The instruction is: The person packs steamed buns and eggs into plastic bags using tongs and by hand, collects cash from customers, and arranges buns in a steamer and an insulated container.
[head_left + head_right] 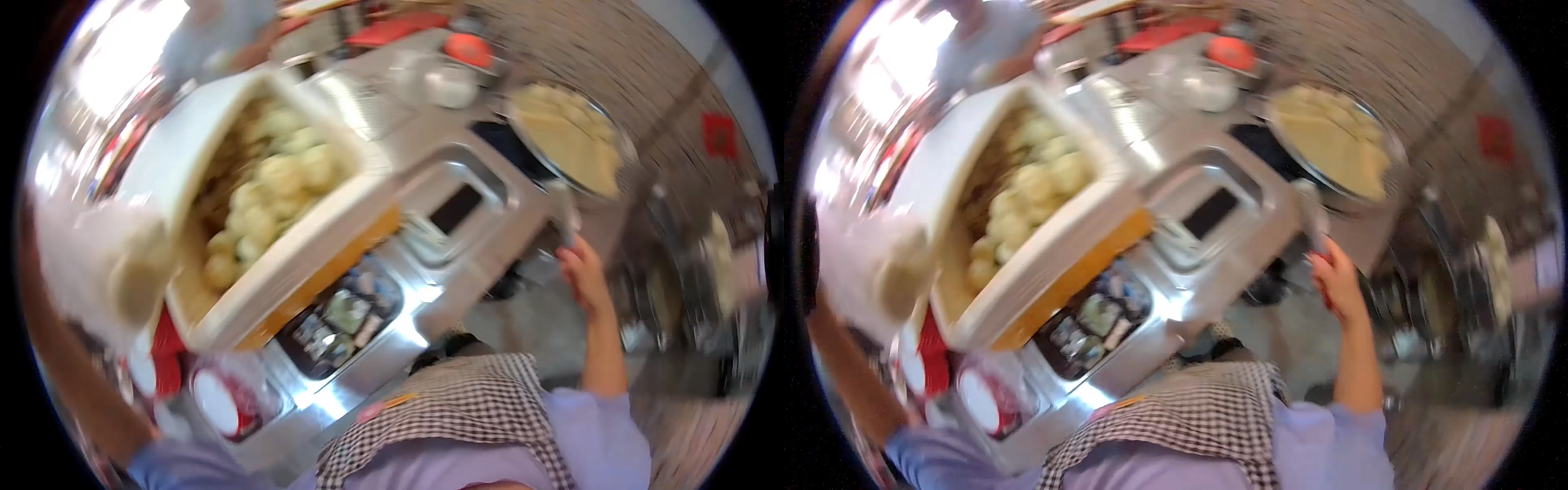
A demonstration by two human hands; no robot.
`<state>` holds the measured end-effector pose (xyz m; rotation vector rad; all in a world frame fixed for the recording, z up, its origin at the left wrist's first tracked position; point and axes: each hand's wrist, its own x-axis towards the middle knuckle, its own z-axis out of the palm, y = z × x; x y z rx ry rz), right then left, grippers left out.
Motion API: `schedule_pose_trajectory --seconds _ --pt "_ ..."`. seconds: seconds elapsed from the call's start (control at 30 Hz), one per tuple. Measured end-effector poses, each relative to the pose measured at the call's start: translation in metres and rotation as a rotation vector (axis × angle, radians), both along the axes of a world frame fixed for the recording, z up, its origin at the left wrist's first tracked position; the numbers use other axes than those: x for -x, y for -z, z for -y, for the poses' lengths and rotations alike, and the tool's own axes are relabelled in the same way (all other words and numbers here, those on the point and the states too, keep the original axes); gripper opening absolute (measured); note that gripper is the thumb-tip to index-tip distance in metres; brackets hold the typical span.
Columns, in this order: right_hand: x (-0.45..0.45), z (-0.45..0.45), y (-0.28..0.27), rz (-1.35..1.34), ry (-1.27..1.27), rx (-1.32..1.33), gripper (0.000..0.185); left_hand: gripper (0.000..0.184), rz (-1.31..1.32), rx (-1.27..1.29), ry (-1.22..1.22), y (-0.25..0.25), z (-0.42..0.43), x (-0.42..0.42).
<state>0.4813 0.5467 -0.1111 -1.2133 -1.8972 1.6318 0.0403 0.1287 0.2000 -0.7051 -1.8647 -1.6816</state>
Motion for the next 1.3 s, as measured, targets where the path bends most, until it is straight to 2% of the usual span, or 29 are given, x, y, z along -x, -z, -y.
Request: schedule_pose_trajectory --seconds 0.07,0.1,0.13,0.2,0.4,0.5,0.57,0.6,0.63,0.67,0.73,0.8,0.87,1.0,1.03,1.1,1.17,1.3 --pt "-0.012 -0.016 0.027 -0.093 0.017 0.004 0.046 0.030 -0.039 0.070 0.005 -0.003 -0.029 -0.046" --pt "-0.015 -0.022 0.029 -0.102 0.017 0.033 0.047 0.031 -0.271 0.384 -0.061 0.000 -0.026 -0.044" --pt "-0.018 -0.027 0.032 -0.118 0.009 0.073 0.048 0.031 -0.020 0.064 0.301 -0.003 -0.043 -0.054" --pt "-0.029 -0.035 0.038 -0.159 0.007 0.117 0.048 0.030 0.042 -0.017 0.365 0.001 -0.080 -0.079" --pt "-0.113 -0.086 0.062 -0.132 -0.061 0.158 0.051 0.029 0.088 0.088 0.757 0.030 -0.223 -0.156" --pt "-0.175 -0.125 0.078 -0.061 -0.008 0.166 0.050 0.038 0.211 0.178 0.905 0.057 -0.280 -0.132" --pt "-0.216 -0.148 0.075 -0.062 0.055 0.184 0.051 0.047 0.257 0.131 0.827 0.082 -0.348 -0.168" --pt "-0.237 -0.159 0.078 -0.064 0.087 0.197 0.052 0.052 0.252 0.047 0.699 0.095 -0.392 -0.209" --pt "-0.260 -0.172 0.083 -0.080 0.082 0.206 0.054 0.055 0.261 0.057 0.882 0.102 -0.419 -0.224" --pt "-0.276 -0.179 0.084 -0.080 0.103 0.217 0.055 0.053 0.171 0.148 0.865 0.112 -0.448 -0.238" --pt "-0.311 -0.190 0.080 -0.075 0.162 0.227 0.056 0.051 0.296 0.078 1.175 0.128 -0.501 -0.267" --pt "-0.338 -0.195 0.081 -0.063 0.224 0.219 0.057 0.043 0.346 0.040 1.110 0.134 -0.555 -0.312" --pt "-0.353 -0.199 0.085 -0.066 0.279 0.224 0.059 0.040 0.357 0.032 1.182 0.141 -0.602 -0.335" --pt "-0.386 -0.184 0.101 -0.086 0.451 0.203 0.061 0.037 0.377 0.047 1.249 0.154 -0.674 -0.372" --pt "-0.390 -0.180 0.097 -0.087 0.477 0.189 0.061 0.038 0.425 0.020 1.201 0.160 -0.691 -0.379" --pt "-0.399 -0.176 0.086 -0.110 0.544 0.172 0.060 0.039 0.532 0.061 1.180 0.177 -0.716 -0.385" --pt "-0.416 -0.176 0.079 -0.100 0.590 0.133 0.059 0.038 0.593 0.113 1.265 0.207 -0.735 -0.379" --pt "-0.464 -0.197 0.051 0.069 0.782 -0.080 0.060 0.039 0.758 0.229 1.297 0.251 -0.738 -0.371"
